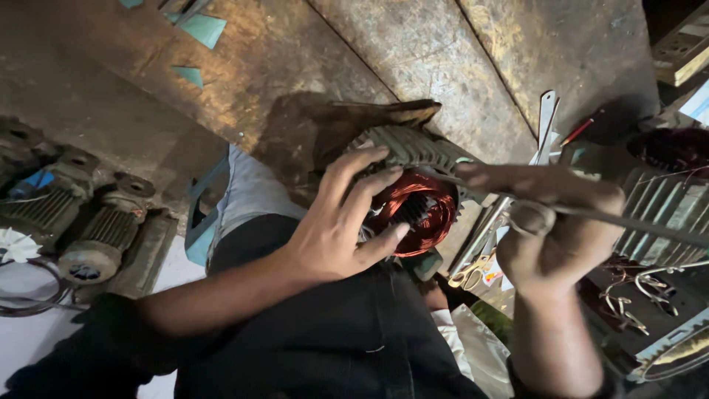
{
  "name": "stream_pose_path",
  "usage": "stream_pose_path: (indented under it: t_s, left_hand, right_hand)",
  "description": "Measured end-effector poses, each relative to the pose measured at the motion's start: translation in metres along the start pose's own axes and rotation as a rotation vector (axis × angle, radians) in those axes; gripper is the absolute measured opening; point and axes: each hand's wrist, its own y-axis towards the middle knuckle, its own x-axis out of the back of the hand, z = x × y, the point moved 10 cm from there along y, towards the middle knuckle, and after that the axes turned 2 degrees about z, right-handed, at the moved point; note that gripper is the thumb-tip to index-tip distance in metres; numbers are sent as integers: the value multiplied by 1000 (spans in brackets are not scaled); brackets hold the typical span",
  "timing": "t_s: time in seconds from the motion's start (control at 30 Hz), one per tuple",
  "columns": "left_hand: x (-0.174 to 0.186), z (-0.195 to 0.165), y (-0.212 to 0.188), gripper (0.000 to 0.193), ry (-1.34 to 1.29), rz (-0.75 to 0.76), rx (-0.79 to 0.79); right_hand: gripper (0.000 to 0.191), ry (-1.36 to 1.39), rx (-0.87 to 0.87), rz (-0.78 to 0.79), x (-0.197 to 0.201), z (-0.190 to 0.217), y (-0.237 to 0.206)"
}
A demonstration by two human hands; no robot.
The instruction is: The person cleans a motor stator with a cloth, taps it with a hammer, then cuts green insulating paper with scissors and presses the paper liner into the stator slots by hand. They adjust the liner around the copper windings and finally reach into a box of wire scraps on the workbench.
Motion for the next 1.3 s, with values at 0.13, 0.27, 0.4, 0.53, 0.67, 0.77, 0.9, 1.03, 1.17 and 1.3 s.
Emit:
stream_pose_path:
  t_s: [0.13, 0.27, 0.4, 0.53, 0.67, 0.77, 0.9, 1.03, 1.17, 1.3]
  left_hand:
    - [-1, 0, -5, 69, -17, 23, 19]
    - [-1, -2, -6, 66, 11, -9, 8]
    - [-4, -2, -6, 63, 0, 0, 55]
    - [-2, 2, -5, 55, -98, -26, 128]
    - [1, 6, -3, 51, -143, -84, 169]
    - [2, 10, -2, 48, -179, -94, 194]
    - [4, 10, 0, 48, -155, -96, 178]
    - [4, 10, -1, 44, -188, -78, 197]
    - [1, 10, 0, 41, -204, -48, 208]
    - [-6, 8, 2, 42, -228, -16, 178]
  right_hand:
    - [44, 182, -83, -77, 2, -12, -44]
    - [43, 24, 13, -172, -1, 7, -72]
    - [40, -51, 17, -74, -4, 8, -58]
    - [33, 30, -76, -3, -9, 9, -21]
    - [32, 47, -210, 15, -7, 5, 8]
    - [31, 79, -249, 9, -1, -5, 3]
    - [32, 74, -116, -72, 25, -18, -25]
    - [30, 186, -105, -259, 44, -43, -71]
    - [25, 171, -1, -420, 32, -38, -116]
    - [30, 128, -24, -535, 30, -32, -120]
